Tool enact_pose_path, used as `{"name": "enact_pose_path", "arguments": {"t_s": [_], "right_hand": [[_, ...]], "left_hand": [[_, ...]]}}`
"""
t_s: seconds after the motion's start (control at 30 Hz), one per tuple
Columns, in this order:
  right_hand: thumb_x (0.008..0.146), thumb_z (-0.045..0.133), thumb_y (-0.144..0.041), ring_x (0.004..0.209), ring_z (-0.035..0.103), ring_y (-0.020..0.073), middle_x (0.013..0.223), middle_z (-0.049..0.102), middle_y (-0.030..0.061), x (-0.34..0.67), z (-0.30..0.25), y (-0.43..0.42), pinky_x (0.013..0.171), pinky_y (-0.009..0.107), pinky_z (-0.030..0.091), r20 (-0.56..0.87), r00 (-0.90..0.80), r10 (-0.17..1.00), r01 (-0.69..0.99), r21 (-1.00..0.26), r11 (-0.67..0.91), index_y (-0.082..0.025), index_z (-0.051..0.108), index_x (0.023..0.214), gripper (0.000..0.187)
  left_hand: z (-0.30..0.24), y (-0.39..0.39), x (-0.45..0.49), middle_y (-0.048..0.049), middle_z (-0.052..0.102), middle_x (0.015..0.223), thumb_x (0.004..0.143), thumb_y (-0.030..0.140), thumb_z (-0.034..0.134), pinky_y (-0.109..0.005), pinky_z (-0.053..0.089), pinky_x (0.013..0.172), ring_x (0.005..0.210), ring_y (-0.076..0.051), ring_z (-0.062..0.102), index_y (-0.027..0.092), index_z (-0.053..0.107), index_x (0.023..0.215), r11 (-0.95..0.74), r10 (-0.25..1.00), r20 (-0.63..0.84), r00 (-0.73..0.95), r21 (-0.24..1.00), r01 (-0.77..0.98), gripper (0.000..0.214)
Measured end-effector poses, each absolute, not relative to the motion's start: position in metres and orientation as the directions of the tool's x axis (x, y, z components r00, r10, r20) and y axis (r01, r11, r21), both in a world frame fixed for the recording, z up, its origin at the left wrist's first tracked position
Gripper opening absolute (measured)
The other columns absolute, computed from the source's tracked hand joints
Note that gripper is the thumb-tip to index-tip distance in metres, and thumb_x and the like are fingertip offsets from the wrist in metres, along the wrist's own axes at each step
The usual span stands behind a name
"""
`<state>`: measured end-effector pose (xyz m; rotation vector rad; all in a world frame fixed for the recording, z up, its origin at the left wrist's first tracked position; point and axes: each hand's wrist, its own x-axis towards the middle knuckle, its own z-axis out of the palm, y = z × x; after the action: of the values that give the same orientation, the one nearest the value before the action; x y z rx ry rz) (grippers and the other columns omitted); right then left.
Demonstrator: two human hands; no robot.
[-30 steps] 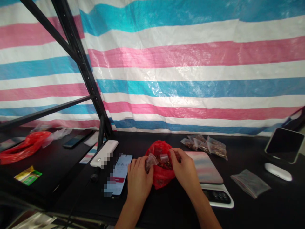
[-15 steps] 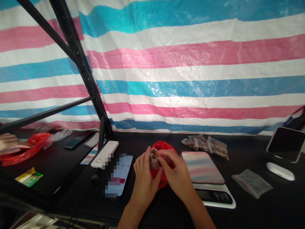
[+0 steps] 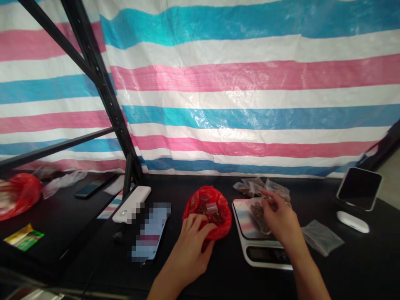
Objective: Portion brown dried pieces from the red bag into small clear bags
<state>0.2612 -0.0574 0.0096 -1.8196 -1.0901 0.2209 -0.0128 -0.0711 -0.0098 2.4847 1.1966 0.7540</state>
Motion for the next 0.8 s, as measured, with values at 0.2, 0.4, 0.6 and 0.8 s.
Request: {"name": "enact_pose_path", "arguments": {"t_s": [0.2,0.4,0.6,0.8], "right_hand": [[0.083,0.050,-0.041,0.094,0.070,0.0313,0.087,0.077,0.0089,0.260,-0.002,-0.056,0.085,0.045,0.045,0.422,0.494,0.760,0.782,-0.598,-0.177,-0.025,0.076,0.104,0.037],[0.085,0.045,-0.047,0.105,0.067,0.0379,0.099,0.077,0.0158,0.264,0.011,-0.061,0.096,0.054,0.041,0.491,0.663,0.565,0.688,-0.697,-0.203,-0.020,0.077,0.101,0.045],[0.083,0.048,-0.045,0.107,0.067,0.0384,0.104,0.076,0.0181,0.260,0.019,-0.074,0.099,0.053,0.045,0.465,0.760,0.453,0.564,-0.819,-0.106,-0.016,0.077,0.100,0.044],[0.083,0.052,-0.047,0.107,0.067,0.0377,0.104,0.076,0.0169,0.265,0.016,-0.079,0.098,0.051,0.047,0.423,0.781,0.461,0.514,-0.853,-0.089,-0.017,0.077,0.100,0.043]], "left_hand": [[-0.013,-0.072,-0.009,-0.0060,0.059,0.125,0.093,0.022,0.058,-0.056,0.046,0.108,0.121,-0.028,0.050,0.031,0.064,0.119,-0.615,0.788,0.359,0.499,0.447,0.650,0.028],[-0.007,-0.077,-0.017,-0.0080,0.057,0.129,0.100,0.024,0.048,-0.049,0.050,0.104,0.123,-0.027,0.048,0.030,0.065,0.122,-0.597,0.783,0.499,0.372,0.433,0.676,0.028],[-0.004,-0.081,-0.018,-0.0074,0.064,0.115,0.098,0.018,0.050,-0.043,0.053,0.098,0.113,-0.025,0.052,0.028,0.067,0.116,-0.650,0.713,0.606,0.352,0.385,0.655,0.027],[-0.004,-0.083,-0.009,-0.0055,0.069,0.111,0.096,0.015,0.053,-0.040,0.051,0.097,0.109,-0.024,0.056,0.027,0.068,0.112,-0.694,0.661,0.644,0.385,0.329,0.641,0.025]]}}
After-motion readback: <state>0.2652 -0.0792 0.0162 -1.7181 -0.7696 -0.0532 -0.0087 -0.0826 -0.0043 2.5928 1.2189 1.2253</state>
